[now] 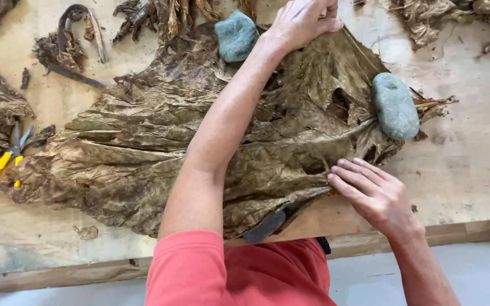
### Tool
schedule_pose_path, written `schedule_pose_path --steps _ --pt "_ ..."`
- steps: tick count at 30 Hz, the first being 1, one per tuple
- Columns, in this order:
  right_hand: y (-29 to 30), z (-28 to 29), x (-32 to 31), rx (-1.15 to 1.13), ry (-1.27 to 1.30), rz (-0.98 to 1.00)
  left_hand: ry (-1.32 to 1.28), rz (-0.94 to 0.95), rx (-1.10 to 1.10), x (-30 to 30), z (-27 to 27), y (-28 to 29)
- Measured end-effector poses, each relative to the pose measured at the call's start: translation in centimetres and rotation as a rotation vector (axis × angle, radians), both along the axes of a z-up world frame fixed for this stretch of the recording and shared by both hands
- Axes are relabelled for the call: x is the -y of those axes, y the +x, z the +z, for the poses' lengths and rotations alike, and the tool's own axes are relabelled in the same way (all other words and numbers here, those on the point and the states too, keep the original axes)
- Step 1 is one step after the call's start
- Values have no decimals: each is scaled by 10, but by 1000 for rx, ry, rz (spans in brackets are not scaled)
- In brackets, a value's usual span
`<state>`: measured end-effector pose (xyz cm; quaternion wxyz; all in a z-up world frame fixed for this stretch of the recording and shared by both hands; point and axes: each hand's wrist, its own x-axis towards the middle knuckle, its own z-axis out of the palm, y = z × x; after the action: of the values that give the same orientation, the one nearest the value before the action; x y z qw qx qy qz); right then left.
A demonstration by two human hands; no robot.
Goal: Smoothing out a large dried leaf and removing the central stem by hand on a work table.
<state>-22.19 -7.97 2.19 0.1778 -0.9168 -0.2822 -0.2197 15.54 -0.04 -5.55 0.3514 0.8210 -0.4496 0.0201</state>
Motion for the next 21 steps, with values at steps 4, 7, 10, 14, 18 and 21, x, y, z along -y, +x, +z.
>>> schedule_pose_path --steps 4,7,10,14,18,21 --pt "-6 0 8 -60 3 21 16 -60 136 -3 -2 18" --pt "-8 -7 12 -87 -18 10 139 -92 141 3 -1 21" --pt "-9 -10 11 -99 -8 3 199 -90 31 6 -15 30" --pt "-12 -14 14 -122 -7 9 260 -104 -55 5 6 46" --pt "-12 -16 14 -117 2 14 366 -113 -110 7 35 47" --pt "-13 -18 13 -113 16 5 269 -119 -47 8 24 57"
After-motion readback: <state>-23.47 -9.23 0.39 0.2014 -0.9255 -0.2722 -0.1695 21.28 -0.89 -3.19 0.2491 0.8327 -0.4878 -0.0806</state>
